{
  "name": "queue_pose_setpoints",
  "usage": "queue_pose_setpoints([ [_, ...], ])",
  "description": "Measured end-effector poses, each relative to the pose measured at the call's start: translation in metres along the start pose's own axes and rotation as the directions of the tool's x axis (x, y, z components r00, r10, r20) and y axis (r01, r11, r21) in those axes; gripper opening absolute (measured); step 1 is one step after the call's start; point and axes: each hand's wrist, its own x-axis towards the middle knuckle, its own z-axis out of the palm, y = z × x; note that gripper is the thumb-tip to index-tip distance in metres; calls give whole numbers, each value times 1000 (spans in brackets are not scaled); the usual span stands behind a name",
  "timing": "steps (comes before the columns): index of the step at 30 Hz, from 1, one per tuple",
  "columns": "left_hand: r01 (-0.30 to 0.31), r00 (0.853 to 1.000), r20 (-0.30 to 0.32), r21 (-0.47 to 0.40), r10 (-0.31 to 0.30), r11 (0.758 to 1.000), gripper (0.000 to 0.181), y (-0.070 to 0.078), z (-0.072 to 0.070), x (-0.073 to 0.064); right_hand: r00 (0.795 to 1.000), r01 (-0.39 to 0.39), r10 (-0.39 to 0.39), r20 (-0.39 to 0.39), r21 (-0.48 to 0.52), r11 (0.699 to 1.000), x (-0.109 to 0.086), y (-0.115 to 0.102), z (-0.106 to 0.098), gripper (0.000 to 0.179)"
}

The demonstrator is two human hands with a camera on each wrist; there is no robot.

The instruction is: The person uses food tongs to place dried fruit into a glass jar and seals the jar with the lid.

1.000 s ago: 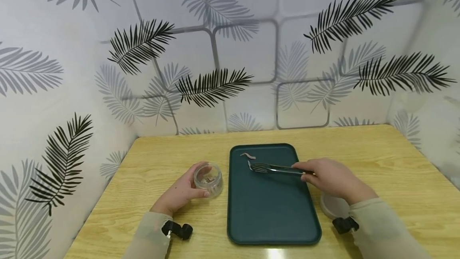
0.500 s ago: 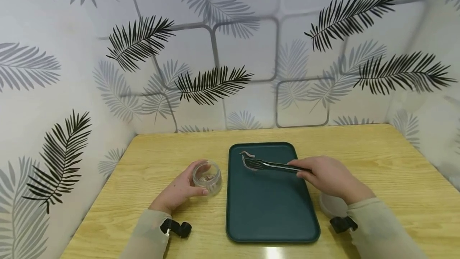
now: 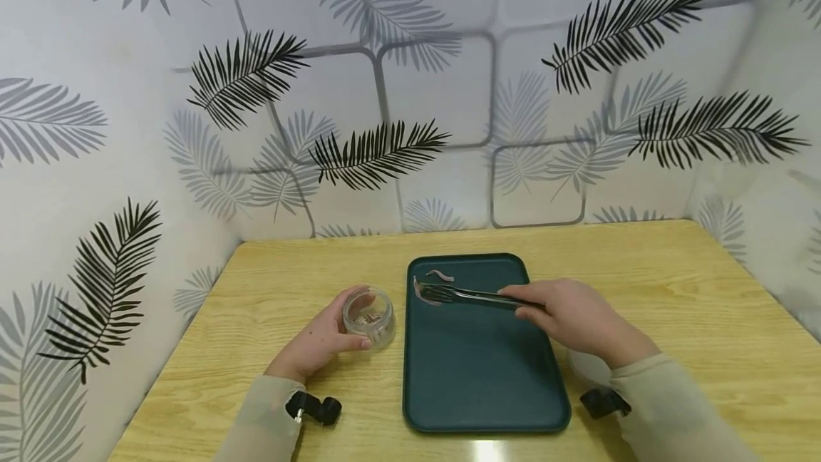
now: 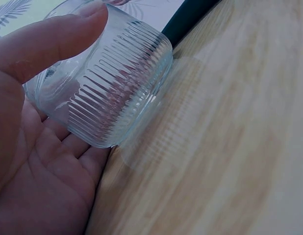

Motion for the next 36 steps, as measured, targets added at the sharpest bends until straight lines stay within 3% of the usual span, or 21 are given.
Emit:
queue_pose_setpoints([
  [9, 4, 1000, -2, -22, -4, 1000, 91, 0, 2, -2, 998, 58, -58, -33, 23, 998, 8, -16, -2, 42],
  [21, 9, 1000, -13, 6, -8, 1000, 91, -1, 5, -4, 996, 92, -91, -11, 24, 995, 29, -35, 1, 44],
  [36, 76, 996, -54, 12, -75, 997, 98, 3, 10, -5, 993, 120, -119, -16, 30, 992, 40, -46, 6, 42],
])
